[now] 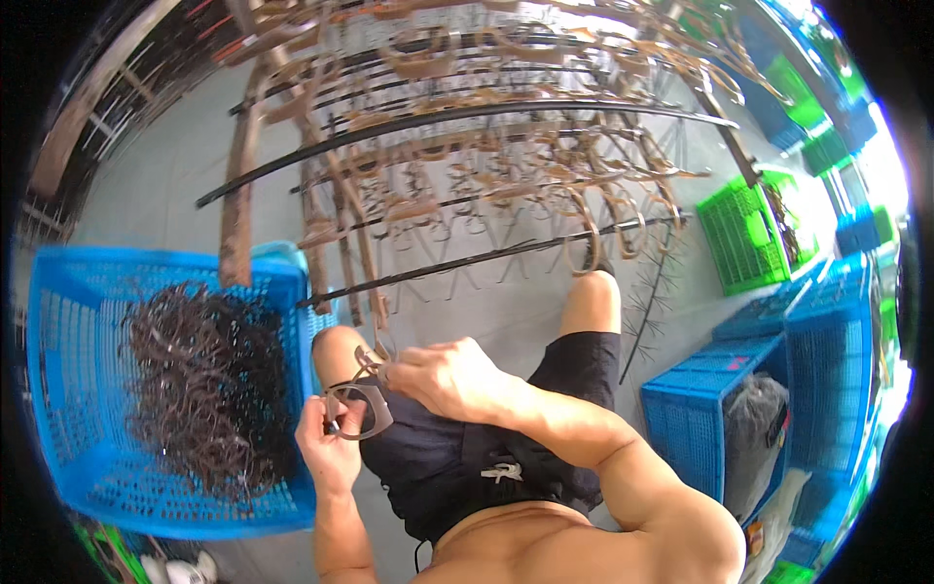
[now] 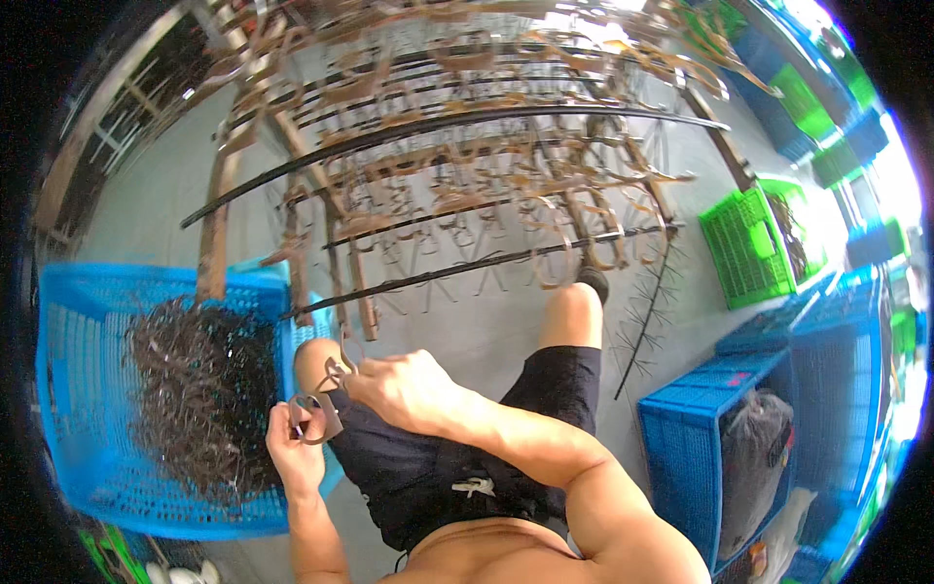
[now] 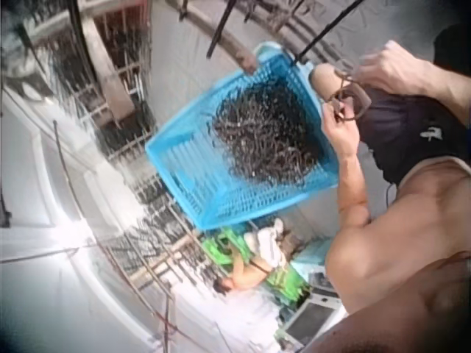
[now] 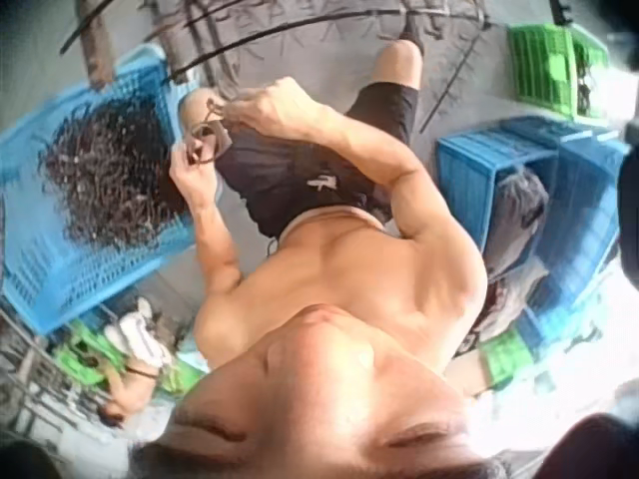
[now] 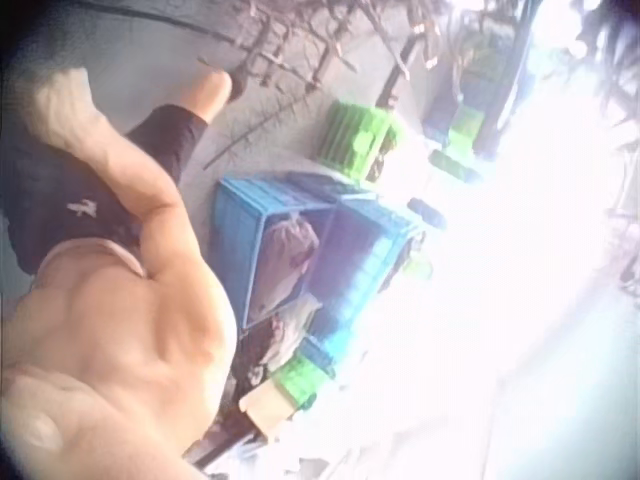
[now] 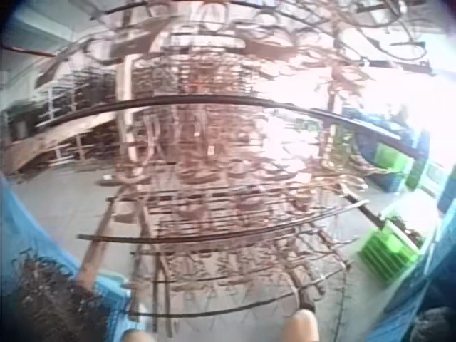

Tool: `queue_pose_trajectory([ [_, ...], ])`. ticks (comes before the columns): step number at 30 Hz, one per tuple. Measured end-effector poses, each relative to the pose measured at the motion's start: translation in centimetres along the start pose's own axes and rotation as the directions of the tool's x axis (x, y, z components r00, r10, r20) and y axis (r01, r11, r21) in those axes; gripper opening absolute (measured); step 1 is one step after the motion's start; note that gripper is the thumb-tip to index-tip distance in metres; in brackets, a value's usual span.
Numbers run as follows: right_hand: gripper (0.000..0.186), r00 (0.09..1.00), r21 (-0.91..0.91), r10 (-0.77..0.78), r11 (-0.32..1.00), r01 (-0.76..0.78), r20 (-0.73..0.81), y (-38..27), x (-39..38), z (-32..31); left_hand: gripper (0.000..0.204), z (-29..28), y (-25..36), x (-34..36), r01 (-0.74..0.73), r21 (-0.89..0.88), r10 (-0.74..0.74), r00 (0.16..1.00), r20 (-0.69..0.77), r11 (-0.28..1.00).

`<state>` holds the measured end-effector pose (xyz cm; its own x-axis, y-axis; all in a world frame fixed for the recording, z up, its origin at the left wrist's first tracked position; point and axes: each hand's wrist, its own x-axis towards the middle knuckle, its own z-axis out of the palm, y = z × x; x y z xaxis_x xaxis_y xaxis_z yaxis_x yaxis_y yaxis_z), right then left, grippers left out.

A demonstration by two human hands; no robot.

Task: The person sits on the floor and repeatedly picks up pairs of eyeglasses from a blue basket. They hang each pair onto a multi-tiered metal rack, arranging them one by one.

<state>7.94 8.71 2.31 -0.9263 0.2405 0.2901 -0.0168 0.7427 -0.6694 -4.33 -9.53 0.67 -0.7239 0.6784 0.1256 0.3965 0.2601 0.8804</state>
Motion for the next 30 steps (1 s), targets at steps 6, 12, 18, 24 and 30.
queue_pose_trajectory([
  [6, 0.012, 0.943, -0.175, -0.330, 0.927, 0.332, 0.041, 1.2, -4.9, -5.3, 0.019, 4.6, 2.7, 0.1, 0.394, -0.200, -0.292, 0.868, 0.402, 0.897],
  [12, 0.006, 0.833, 0.579, 0.533, 0.730, -0.364, -0.148, 4.9, -6.6, -7.6, 0.018, 4.0, 2.0, 0.1, 0.399, -0.397, -0.313, 0.912, 0.265, 0.826],
  [18, 0.023, 0.215, 0.839, 0.816, 0.543, 0.036, -0.537, 10.2, -1.4, -2.0, 0.022, 5.6, 2.2, 0.0, 0.455, -0.514, -0.352, 0.890, 0.289, 0.728],
  [24, 0.015, 0.153, 0.912, 0.902, 0.385, 0.137, -0.404, 11.2, -0.4, -2.9, 0.016, 5.4, 1.4, -0.6, 0.551, -0.546, -0.375, 0.833, 0.407, 0.631],
  [30, 0.014, 0.178, 0.913, 0.903, 0.356, 0.201, -0.392, 10.9, -0.8, -2.8, 0.014, 5.8, 1.3, -0.1, 0.571, -0.532, -0.365, 0.816, 0.448, 0.625],
])
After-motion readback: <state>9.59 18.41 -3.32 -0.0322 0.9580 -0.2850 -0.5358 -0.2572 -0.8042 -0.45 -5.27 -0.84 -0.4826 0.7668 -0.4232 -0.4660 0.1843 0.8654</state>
